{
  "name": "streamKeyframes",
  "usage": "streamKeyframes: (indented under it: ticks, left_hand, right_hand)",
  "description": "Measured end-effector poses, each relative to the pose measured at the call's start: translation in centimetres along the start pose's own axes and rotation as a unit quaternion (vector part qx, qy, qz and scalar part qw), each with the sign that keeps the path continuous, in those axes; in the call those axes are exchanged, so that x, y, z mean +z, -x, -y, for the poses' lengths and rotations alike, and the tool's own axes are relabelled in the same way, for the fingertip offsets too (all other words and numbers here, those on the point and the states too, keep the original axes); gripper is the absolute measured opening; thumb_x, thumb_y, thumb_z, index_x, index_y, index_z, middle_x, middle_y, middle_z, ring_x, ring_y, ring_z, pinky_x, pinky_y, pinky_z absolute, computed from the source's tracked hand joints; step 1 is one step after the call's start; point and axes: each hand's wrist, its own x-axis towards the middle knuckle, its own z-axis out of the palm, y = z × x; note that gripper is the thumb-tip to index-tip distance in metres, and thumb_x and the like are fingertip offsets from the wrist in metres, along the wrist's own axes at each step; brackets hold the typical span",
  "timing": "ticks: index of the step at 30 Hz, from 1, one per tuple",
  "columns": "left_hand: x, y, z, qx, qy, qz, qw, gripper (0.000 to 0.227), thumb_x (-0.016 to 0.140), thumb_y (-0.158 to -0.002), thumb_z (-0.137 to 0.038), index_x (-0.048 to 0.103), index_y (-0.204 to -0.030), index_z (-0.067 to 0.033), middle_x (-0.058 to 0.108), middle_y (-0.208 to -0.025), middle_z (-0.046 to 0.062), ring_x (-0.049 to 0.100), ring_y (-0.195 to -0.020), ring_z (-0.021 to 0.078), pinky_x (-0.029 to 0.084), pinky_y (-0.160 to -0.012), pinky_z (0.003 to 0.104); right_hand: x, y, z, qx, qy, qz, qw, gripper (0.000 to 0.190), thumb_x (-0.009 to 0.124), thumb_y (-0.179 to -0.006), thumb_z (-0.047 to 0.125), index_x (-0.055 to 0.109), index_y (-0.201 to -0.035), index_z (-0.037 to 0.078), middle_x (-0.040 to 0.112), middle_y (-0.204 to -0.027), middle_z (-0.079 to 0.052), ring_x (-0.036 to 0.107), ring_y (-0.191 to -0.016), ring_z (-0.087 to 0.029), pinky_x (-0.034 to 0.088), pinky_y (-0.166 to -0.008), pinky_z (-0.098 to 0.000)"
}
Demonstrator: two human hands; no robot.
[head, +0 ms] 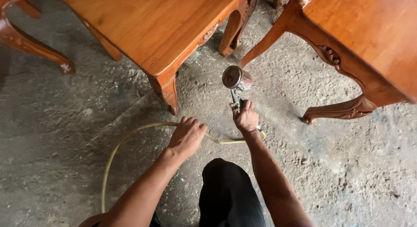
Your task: The person uses a spray gun to apply a finish to several wooden chairs, moving around to coat the legs, seats, and carved backrests.
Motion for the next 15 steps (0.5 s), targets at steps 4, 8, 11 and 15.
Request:
streamKeyframes:
  ticks: [4,8,11,15]
  left_hand:
    - [-0.9,1.2,0.1,-0.015,0.041,0.004,0.999,0.019,0.059,-0.090,0.004,0.069,-0.104,-0.0029,0.068,-0.094,0.016,0.061,-0.089,0.0250,0.047,-0.083,0.041]
    - [-5.8,2.9,0.2,-0.010,0.104,-0.083,0.991,0.013,0.070,-0.076,0.003,0.073,-0.086,-0.0051,0.070,-0.088,0.017,0.066,-0.092,0.0363,0.050,-0.083,0.050]
    - [-11.5,5.0,1.3,-0.087,0.127,0.096,0.983,0.008,0.071,-0.076,-0.002,0.072,-0.084,-0.0046,0.071,-0.083,0.017,0.070,-0.085,0.0356,0.054,-0.079,0.049]
    - [-18.0,10.3,4.7,-0.170,0.131,0.085,0.973,0.007,0.068,-0.076,-0.003,0.073,-0.080,-0.0069,0.072,-0.083,0.017,0.072,-0.081,0.0360,0.057,-0.073,0.050]
  right_hand:
    - [-0.6,0.7,0.7,-0.022,0.011,-0.028,0.999,0.058,0.066,-0.096,0.055,0.052,-0.118,0.003,0.060,-0.105,-0.018,0.067,-0.084,-0.039,0.055,-0.064,-0.0484]
    - [-4.3,3.5,3.6,-0.031,-0.049,-0.020,0.998,0.053,0.066,-0.096,0.043,0.055,-0.128,0.003,0.063,-0.112,-0.023,0.067,-0.087,-0.042,0.055,-0.068,-0.0511]
    - [-8.5,6.4,7.0,0.001,-0.184,0.037,0.982,0.049,0.065,-0.097,0.033,0.059,-0.135,0.003,0.068,-0.114,-0.023,0.069,-0.096,-0.042,0.055,-0.077,-0.0523]
    - [-12.9,7.6,11.0,-0.143,-0.292,0.120,0.938,0.045,0.066,-0.091,0.026,0.060,-0.127,-0.001,0.066,-0.110,-0.023,0.069,-0.091,-0.042,0.056,-0.074,-0.0465]
